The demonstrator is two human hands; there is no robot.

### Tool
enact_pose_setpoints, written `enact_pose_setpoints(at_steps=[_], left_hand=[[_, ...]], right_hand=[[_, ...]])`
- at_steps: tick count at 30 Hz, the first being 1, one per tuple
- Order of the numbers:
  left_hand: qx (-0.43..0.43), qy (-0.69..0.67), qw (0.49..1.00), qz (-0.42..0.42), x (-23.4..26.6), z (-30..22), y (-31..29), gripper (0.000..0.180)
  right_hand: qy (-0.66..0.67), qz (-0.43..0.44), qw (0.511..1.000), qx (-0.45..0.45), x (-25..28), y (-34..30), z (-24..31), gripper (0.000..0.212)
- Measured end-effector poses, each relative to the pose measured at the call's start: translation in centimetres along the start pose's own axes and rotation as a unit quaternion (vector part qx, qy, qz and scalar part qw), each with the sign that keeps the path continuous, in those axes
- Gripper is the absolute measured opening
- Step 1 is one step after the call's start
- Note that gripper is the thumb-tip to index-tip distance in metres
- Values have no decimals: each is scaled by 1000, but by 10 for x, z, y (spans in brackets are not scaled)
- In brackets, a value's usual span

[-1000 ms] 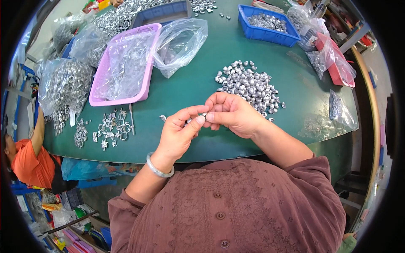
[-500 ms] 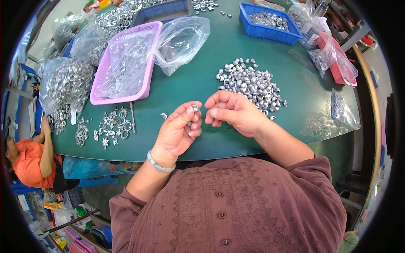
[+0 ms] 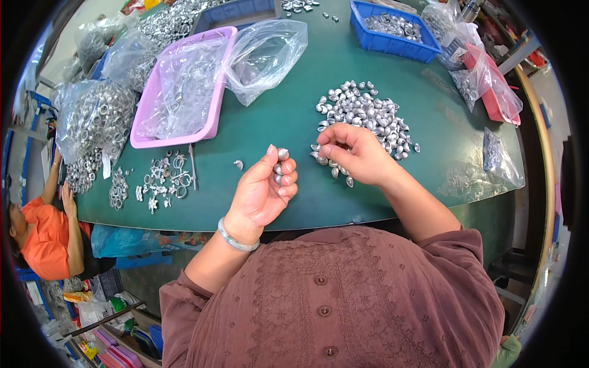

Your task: The person pours a bag of small silver metal components onto a table, then handles them individually to sort or check them, and eventually places them back into a plastic bag.

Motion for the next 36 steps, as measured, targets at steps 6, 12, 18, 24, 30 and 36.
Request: enact_pose_setpoints(at_steps=[6,12,18,24,30,36], left_hand=[[-40,47,998,-12,3,-3,-3,13],[-53,84,993,-71,4,-7,-7,16],[-39,121,988,-84,12,-5,-11,16],[-26,173,982,-74,4,-3,-6,15],[-4,191,978,-79,9,-1,-8,19],[-7,229,970,-84,-2,-6,-37,16]], right_hand=[[-390,-58,900,183,11,7,10,9],[-531,-10,822,203,-4,19,3,10],[-491,64,858,138,-7,29,8,5],[-10,111,993,33,-4,26,11,3],[106,122,986,49,-22,26,21,28],[-2,-124,984,131,119,15,66,26]])
Point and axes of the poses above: each hand's wrist, its own y-axis towards the middle knuckle, its own x-axis out of the back of the hand, z = x × y, the point moved 3 cm from there along y, towards the middle knuckle, and after that the axes turned 5 degrees about z, right-handed, at the moved point
